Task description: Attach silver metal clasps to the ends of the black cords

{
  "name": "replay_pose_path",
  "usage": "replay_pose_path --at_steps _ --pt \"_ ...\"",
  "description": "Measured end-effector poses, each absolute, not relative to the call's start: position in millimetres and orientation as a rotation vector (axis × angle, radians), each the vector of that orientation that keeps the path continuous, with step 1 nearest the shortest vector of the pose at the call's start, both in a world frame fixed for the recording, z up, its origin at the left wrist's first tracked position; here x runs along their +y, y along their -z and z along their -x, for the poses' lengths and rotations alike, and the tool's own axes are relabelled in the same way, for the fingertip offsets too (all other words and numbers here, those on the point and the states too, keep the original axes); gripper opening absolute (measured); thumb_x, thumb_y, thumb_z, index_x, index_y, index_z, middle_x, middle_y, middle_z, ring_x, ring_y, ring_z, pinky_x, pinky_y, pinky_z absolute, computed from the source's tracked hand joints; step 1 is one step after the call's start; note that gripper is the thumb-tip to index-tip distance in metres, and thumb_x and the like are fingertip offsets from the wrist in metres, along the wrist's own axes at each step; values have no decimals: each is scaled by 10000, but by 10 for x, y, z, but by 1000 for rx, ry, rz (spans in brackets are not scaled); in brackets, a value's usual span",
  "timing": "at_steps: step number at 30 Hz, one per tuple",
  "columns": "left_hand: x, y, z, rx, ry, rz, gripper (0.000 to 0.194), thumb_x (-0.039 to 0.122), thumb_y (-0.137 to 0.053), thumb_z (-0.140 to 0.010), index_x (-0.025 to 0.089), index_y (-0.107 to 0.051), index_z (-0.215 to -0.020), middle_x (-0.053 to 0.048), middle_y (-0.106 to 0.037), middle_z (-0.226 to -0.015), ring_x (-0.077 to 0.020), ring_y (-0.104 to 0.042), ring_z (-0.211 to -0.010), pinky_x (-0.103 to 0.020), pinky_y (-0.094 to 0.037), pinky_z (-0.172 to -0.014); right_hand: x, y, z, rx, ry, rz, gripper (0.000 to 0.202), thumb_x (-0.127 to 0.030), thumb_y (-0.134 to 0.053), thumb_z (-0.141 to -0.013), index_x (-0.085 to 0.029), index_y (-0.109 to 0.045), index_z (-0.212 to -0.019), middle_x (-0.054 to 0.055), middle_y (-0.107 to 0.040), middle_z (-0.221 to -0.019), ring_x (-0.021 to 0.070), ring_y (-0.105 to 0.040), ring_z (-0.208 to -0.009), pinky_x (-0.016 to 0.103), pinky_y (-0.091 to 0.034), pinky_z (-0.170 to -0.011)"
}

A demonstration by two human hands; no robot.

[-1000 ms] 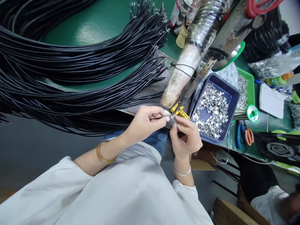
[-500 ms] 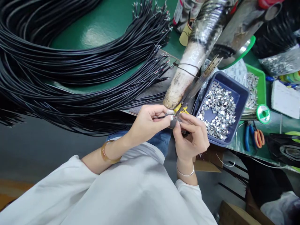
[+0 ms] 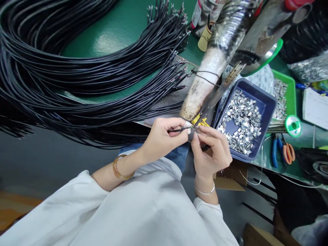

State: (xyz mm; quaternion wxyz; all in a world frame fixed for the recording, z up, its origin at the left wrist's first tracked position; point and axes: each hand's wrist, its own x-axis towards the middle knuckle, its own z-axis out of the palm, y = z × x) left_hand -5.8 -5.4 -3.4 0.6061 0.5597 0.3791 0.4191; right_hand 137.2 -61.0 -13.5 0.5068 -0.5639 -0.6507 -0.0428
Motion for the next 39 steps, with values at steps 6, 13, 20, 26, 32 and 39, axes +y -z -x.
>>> replay_pose_path --at_steps 6,13,20,26,32,39 --pt "-48 27 63 863 -939 -1269 111 182 -665 -794 95 -733 -793 62 -396 -560 -40 -259 -507 -184 -217 -439 -629 134 -1353 -1572 134 1350 196 -43 -745 -804 -204 -649 -858 38 -776 -1011 158 -759 -876 291 -658 -765" --pt "-25 37 71 842 -867 -1166 112 195 -666 -776 110 -713 -722 51 -410 -563 -51 -307 -525 -195 -246 -470 -646 179 -1376 -1573 94 1335 189 -55 -707 -837 -210 -629 -913 38 -781 -1006 150 -759 -873 275 -641 -739" --pt "-39 19 65 832 -857 -1093 125 227 -688 -779 108 -718 -755 33 -496 -576 -61 -390 -535 -195 -326 -508 -632 157 -1368 -1582 108 1342 189 -57 -714 -835 -209 -643 -925 34 -777 -1005 152 -755 -884 276 -636 -739" --pt "-28 7 64 831 -887 -1132 130 231 -685 -783 108 -723 -760 29 -503 -585 -59 -384 -532 -194 -313 -495 -608 149 -1369 -1564 99 1311 193 -53 -708 -831 -208 -625 -909 37 -773 -1016 159 -757 -875 302 -652 -750" --pt "-7 39 101 842 -838 -1151 98 212 -703 -763 120 -705 -728 67 -357 -530 -52 -288 -497 -202 -227 -462 -625 168 -1379 -1590 55 1321 172 -77 -687 -852 -222 -616 -913 35 -777 -1013 158 -764 -884 304 -657 -773" --pt "-8 26 70 819 -840 -1135 124 212 -717 -755 128 -658 -685 77 -324 -520 -48 -257 -499 -195 -206 -456 -640 158 -1390 -1609 126 1347 182 -77 -700 -854 -224 -620 -926 28 -783 -997 155 -766 -878 288 -644 -759"
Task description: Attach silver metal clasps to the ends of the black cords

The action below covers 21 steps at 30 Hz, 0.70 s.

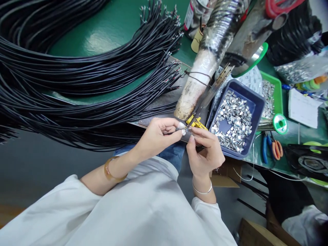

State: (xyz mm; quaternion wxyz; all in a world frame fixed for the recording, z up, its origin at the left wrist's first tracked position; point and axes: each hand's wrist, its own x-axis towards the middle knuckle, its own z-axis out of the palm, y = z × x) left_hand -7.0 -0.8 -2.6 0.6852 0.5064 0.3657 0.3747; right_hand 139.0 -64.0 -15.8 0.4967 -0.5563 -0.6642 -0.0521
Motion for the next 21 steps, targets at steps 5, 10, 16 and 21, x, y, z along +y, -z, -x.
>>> replay_pose_path --at_steps 5,10,16,21 --pt "-16 65 50 819 -847 -1125 119 229 -703 -775 115 -704 -739 64 -370 -546 -51 -284 -511 -202 -233 -475 -646 168 -1395 -1628 189 1356 197 -66 -741 -835 -217 -656 -930 26 -785 -990 143 -761 -881 267 -636 -778" --pt "-6 59 27 859 -867 -1143 105 211 -706 -755 110 -717 -729 61 -374 -540 -54 -292 -517 -203 -235 -478 -621 176 -1387 -1624 195 1351 203 -66 -748 -834 -227 -696 -947 17 -776 -979 151 -763 -876 287 -649 -809" --pt "-5 3 10 835 -899 -1117 98 202 -704 -755 110 -720 -723 56 -415 -542 -50 -299 -516 -199 -231 -473 -589 145 -1364 -1610 252 1336 208 -65 -771 -811 -228 -714 -927 13 -775 -971 160 -764 -868 292 -650 -808" --pt "-5 19 49 813 -867 -1122 107 213 -708 -770 113 -734 -738 57 -413 -535 -49 -291 -508 -198 -221 -464 -637 158 -1357 -1644 268 1366 219 -71 -760 -813 -242 -698 -936 5 -778 -994 158 -766 -864 287 -649 -796"
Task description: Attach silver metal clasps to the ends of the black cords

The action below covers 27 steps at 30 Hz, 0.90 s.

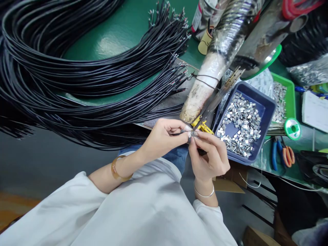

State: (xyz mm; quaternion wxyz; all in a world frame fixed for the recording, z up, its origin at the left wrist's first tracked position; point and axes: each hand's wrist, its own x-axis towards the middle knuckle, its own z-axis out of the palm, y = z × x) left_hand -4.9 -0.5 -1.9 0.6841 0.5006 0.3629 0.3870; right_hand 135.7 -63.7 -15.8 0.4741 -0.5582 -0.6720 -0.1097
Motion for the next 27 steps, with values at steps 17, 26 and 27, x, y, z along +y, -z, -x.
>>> replay_pose_path --at_steps 17,26,27 --pt "-183 42 164 849 -1095 -1645 82 154 -685 -827 138 -667 -749 47 -521 -587 -50 -355 -498 -183 -311 -466 -680 98 -1388 -1541 -56 1344 142 -116 -664 -899 -229 -609 -966 -12 -726 -862 154 -756 -833 295 -638 -789" --pt "-224 12 220 737 -1027 -1582 120 131 -609 -848 117 -728 -849 67 -474 -550 -44 -261 -471 -190 -241 -434 -790 9 -1471 -1557 -174 1493 93 -202 -636 -950 -245 -668 -1026 -66 -651 -713 60 -590 -502 176 -472 -490" --pt "-223 15 223 754 -1012 -1557 109 131 -611 -841 121 -719 -845 76 -433 -545 -46 -247 -479 -192 -230 -438 -809 -11 -1470 -1640 -68 1489 142 -188 -641 -946 -260 -689 -1058 -64 -664 -719 57 -578 -509 181 -458 -500"
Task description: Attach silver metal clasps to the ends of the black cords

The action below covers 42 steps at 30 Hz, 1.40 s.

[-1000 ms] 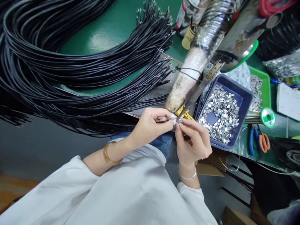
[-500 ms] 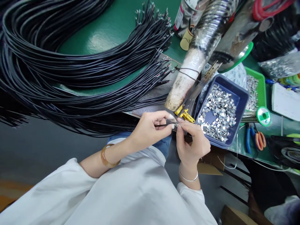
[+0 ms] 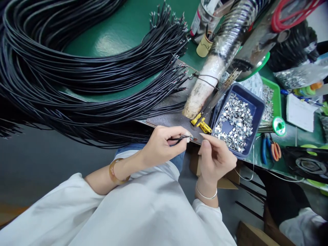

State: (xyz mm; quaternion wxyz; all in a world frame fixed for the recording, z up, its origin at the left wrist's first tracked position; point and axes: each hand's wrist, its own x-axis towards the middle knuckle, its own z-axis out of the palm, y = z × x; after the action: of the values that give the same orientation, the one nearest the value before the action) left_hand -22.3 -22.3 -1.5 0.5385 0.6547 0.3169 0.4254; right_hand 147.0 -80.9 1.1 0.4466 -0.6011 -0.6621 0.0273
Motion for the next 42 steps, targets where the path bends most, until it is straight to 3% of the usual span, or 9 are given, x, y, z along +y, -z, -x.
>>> replay_pose_path --at_steps 4,9,11,14,17,22,30,42 --pt "-210 39 213 788 -937 -1462 64 144 -614 -834 141 -653 -783 93 -304 -541 -51 -222 -497 -200 -196 -457 -824 -45 -1488 -1949 188 1426 210 -174 -664 -933 -252 -717 -1122 -74 -572 -600 65 -455 -485 229 -386 -516" --pt "-176 64 152 798 -860 -1220 131 193 -607 -851 158 -553 -737 90 -255 -567 -60 -218 -527 -201 -193 -474 -794 39 -1558 -2103 425 1388 271 -163 -665 -928 -232 -696 -1188 -79 -498 -544 79 -398 -474 283 -321 -509" --pt "-154 57 138 801 -841 -1164 136 205 -618 -841 154 -555 -732 91 -244 -569 -60 -210 -532 -202 -189 -478 -795 94 -1565 -2022 393 1399 332 -155 -644 -933 -249 -662 -1251 -79 -542 -566 75 -422 -457 268 -349 -494" --pt "-125 34 132 788 -828 -1103 111 209 -623 -834 146 -579 -755 97 -250 -556 -54 -194 -520 -205 -172 -479 -796 163 -1525 -1650 151 1337 439 -133 -567 -959 -277 -537 -1373 -45 -705 -765 94 -609 -526 239 -494 -507" --pt "-109 10 119 782 -832 -1078 87 198 -628 -826 144 -590 -770 98 -268 -549 -51 -198 -513 -206 -170 -478 -777 195 -1444 -1366 -25 1307 336 -108 -580 -950 -264 -578 -1248 -9 -770 -941 151 -765 -763 300 -635 -669" --pt "-99 9 55 801 -881 -1133 77 170 -636 -800 141 -590 -746 102 -265 -543 -44 -202 -502 -204 -178 -470 -711 217 -1336 -1359 -205 1392 122 -128 -693 -889 -232 -658 -942 16 -770 -998 165 -760 -907 305 -646 -735" --pt "-100 94 6 899 -988 -1320 112 172 -620 -831 140 -597 -726 92 -257 -551 -46 -208 -510 -201 -192 -470 -599 181 -1328 -1498 37 1395 173 -84 -731 -844 -233 -685 -917 4 -763 -959 153 -736 -895 319 -620 -812" --pt "-77 63 19 857 -967 -1327 76 155 -629 -819 135 -629 -746 102 -262 -528 -46 -193 -490 -203 -161 -439 -612 201 -1336 -1565 103 1373 160 -97 -731 -838 -222 -650 -896 24 -774 -957 146 -740 -848 294 -619 -782"
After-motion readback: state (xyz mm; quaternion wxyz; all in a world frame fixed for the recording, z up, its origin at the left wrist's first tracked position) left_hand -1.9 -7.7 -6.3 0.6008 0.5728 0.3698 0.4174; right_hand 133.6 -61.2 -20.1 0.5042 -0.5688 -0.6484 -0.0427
